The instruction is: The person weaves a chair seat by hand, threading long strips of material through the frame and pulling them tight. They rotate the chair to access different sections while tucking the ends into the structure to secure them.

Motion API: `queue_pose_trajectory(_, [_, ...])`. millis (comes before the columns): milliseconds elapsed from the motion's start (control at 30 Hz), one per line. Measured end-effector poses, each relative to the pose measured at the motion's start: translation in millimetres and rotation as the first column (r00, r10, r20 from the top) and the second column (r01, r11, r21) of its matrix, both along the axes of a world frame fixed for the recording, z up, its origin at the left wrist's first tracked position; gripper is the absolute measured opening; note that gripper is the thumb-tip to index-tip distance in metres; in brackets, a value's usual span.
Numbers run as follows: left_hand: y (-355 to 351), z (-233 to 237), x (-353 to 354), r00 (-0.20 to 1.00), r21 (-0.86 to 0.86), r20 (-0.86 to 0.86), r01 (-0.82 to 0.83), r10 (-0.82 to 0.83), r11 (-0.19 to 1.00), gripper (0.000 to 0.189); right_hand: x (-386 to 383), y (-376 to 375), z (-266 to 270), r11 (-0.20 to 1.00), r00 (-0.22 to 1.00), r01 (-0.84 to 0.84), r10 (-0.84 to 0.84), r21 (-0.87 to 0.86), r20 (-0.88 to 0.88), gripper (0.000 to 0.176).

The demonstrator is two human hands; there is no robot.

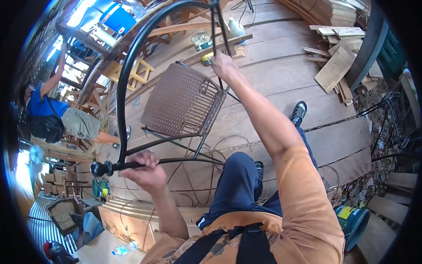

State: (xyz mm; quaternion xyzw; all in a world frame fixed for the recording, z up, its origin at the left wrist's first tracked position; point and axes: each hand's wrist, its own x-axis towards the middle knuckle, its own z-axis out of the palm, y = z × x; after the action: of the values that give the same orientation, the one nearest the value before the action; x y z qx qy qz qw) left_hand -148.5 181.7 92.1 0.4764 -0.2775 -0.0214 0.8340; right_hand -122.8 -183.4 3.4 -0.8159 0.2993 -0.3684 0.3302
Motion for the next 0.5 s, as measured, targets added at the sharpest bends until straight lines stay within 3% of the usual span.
queue_pose_trajectory(67, [-34,3,-13,0.998,0.037,0.058,0.03,-0.032,0.999,0.064,-2,-22,24,0.995,0.987,-0.101,0.1,-0.006,-0.129,0.039])
queue_pose_trajectory(133, [-69,13,-26,0.998,0.005,0.068,0.019,-0.019,1.0,0.06,-7,-31,36,0.987,0.972,-0.098,0.122,0.125,-0.201,0.043])
queue_pose_trajectory(167, [-80,19,-31,0.996,0.028,0.077,0.05,-0.052,0.998,0.058,-20,-35,27,0.969,0.979,-0.17,0.187,0.178,-0.084,0.05])
queue_pose_trajectory(200, [-90,26,-35,0.993,0.046,0.08,0.086,-0.089,0.995,0.057,-39,-26,13,0.993,0.994,-0.105,0.105,0.059,0.008,0.051])
queue_pose_trajectory(233, [-100,33,-39,0.989,0.058,0.083,0.121,-0.125,0.991,0.055,-72,-8,23,0.98,0.991,-0.103,0.116,0.171,-0.067,0.049])
queue_pose_trajectory(267, [-109,39,-43,0.984,0.064,0.027,0.175,-0.177,0.983,0.053,-91,-6,-17,0.991,0.998,-0.067,0.064,0.117,0.027,0.046])
queue_pose_trajectory(333, [-125,48,-50,0.941,0.067,-0.038,0.337,-0.335,0.939,0.052,-130,17,-86,0.952,0.992,-0.035,-0.004,0.303,0.126,0.04])
queue_pose_trajectory(367, [-131,48,-57,0.924,0.013,-0.046,0.38,-0.379,0.925,0.043,-153,50,-83,0.833,0.997,0.011,-0.054,0.553,0.061,0.04])
queue_pose_trajectory(400, [-134,48,-63,0.905,-0.045,-0.05,0.421,-0.423,0.906,0.035,-167,69,-108,0.803,0.998,-0.011,-0.026,0.596,0.054,0.038])
queue_pose_trajectory(500, [-135,39,-72,0.894,-0.049,-0.005,0.447,-0.448,0.893,0.035,-192,145,-108,0.759,0.991,-0.134,0.09,0.637,0.101,0.041])
